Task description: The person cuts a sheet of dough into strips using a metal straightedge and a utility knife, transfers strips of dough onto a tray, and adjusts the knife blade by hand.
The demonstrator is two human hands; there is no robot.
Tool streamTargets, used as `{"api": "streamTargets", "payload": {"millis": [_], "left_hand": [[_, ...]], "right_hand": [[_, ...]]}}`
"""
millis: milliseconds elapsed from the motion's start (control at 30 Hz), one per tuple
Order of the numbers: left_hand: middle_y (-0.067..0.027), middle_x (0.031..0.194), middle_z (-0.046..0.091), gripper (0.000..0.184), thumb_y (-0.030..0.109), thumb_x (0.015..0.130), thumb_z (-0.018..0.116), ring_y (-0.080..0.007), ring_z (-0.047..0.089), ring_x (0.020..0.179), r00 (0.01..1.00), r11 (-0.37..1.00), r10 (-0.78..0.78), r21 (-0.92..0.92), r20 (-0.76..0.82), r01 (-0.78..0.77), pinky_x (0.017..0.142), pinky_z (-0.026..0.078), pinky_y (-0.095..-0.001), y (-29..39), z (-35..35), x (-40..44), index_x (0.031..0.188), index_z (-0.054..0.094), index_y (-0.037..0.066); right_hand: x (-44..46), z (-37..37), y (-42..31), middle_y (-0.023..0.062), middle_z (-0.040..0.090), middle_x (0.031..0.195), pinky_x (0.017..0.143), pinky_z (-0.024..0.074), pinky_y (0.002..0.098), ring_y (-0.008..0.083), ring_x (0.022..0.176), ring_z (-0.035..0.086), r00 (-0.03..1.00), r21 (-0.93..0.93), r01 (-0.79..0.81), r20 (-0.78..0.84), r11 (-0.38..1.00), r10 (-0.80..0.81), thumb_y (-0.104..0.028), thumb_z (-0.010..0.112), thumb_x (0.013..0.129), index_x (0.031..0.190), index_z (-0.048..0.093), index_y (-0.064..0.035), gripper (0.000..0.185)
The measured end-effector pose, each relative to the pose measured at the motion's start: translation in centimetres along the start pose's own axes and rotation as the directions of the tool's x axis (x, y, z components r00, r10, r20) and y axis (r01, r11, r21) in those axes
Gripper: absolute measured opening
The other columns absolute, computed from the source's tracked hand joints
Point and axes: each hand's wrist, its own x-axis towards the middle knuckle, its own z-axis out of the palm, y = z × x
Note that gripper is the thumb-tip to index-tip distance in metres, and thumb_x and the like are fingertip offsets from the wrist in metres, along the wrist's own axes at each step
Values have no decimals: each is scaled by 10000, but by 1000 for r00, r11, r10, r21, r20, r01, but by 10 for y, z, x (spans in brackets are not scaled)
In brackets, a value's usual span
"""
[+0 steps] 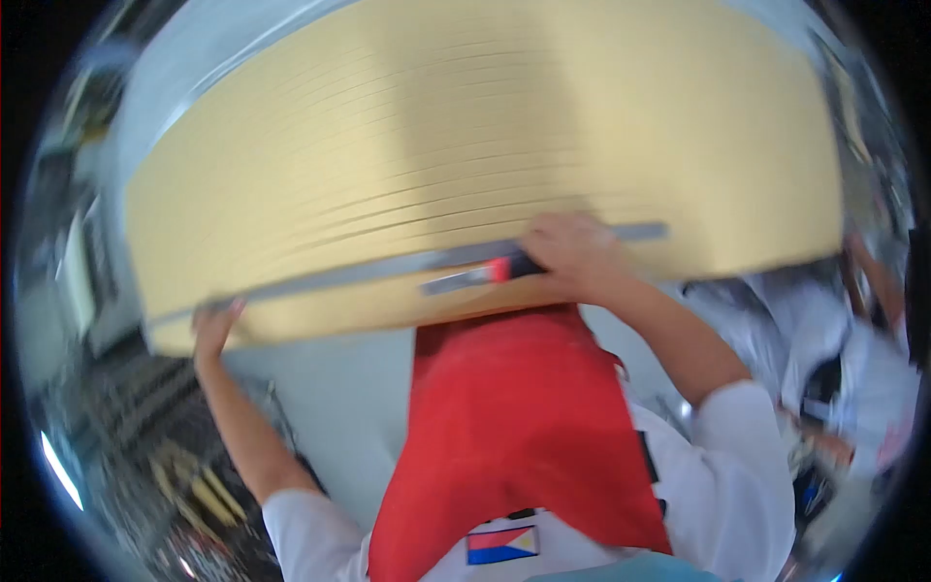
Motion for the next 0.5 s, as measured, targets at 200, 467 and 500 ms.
{"api": "streamTargets", "payload": {"millis": [200, 467, 500], "left_hand": [[-272, 1401, 619, 1208, 915, 614, 704, -410, 492, 1410, 996, 996, -3, 92, -87, 11, 1220, 307, -457, 18, -13, -2, 1356, 648, -36], [-387, 1588, 311, 1545, 880, 497, 802, -475, 270, 1524, 979, 978, -168, -141, -116, 151, 1251, 250, -492, 30, -14, -22, 1473, 341, -225], [-387, 1616, 255, 1596, 888, 493, 796, -481, 221, 1542, 981, 979, -161, -142, -103, 146, 1258, 232, -501, 30, -12, -23, 1496, 273, -238]], "right_hand": [[-8, 5, 8, 102, 659, 1098, 841, 547, 464, 342, 993, 665, 989, -32, -8, -145, 999, 3, -139, 794, 694, 1058, 686, -133, 379], [31, -36, 5, 150, 677, 977, 766, 547, 460, 370, 873, 673, 997, 102, 77, -15, 992, -76, -89, 741, 738, 1061, 711, -78, 325], [45, -42, 0, 160, 675, 899, 733, 541, 439, 369, 810, 667, 996, 198, 85, 12, 976, -89, -88, 732, 765, 1069, 717, -60, 305]]}}
